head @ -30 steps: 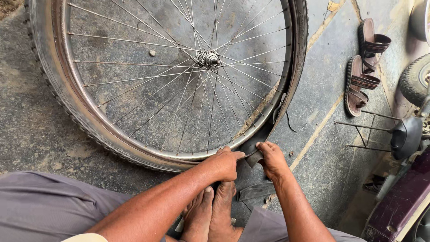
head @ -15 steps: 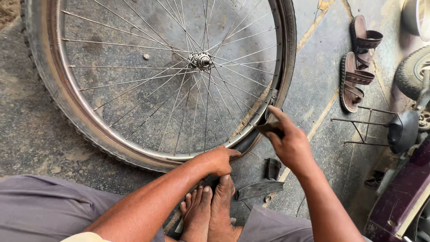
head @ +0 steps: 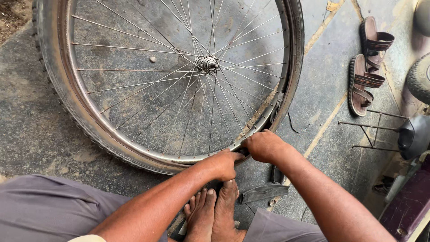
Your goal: The person removes a tube from a bicycle tire, cuts a piece of rubber using scissors, and handles the tire rim and tube.
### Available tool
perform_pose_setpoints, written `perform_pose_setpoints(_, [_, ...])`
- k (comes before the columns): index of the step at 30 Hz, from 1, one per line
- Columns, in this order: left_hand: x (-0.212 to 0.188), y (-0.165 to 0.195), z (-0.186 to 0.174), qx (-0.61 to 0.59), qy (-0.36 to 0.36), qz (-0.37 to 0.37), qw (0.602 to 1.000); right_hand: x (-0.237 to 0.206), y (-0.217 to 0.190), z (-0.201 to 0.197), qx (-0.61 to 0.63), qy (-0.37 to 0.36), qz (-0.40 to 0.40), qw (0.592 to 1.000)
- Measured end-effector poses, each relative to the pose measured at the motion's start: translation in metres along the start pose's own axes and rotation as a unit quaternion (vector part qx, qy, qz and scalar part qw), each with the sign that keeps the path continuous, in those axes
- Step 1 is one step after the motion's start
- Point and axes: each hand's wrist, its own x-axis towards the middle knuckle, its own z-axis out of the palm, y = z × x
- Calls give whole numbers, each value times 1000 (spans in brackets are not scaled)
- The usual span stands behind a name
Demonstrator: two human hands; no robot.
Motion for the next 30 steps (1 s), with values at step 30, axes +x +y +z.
perform_pose_setpoints(30, [-11,29,20,182,318,100,925,-28,14,21,54,252,-38,966])
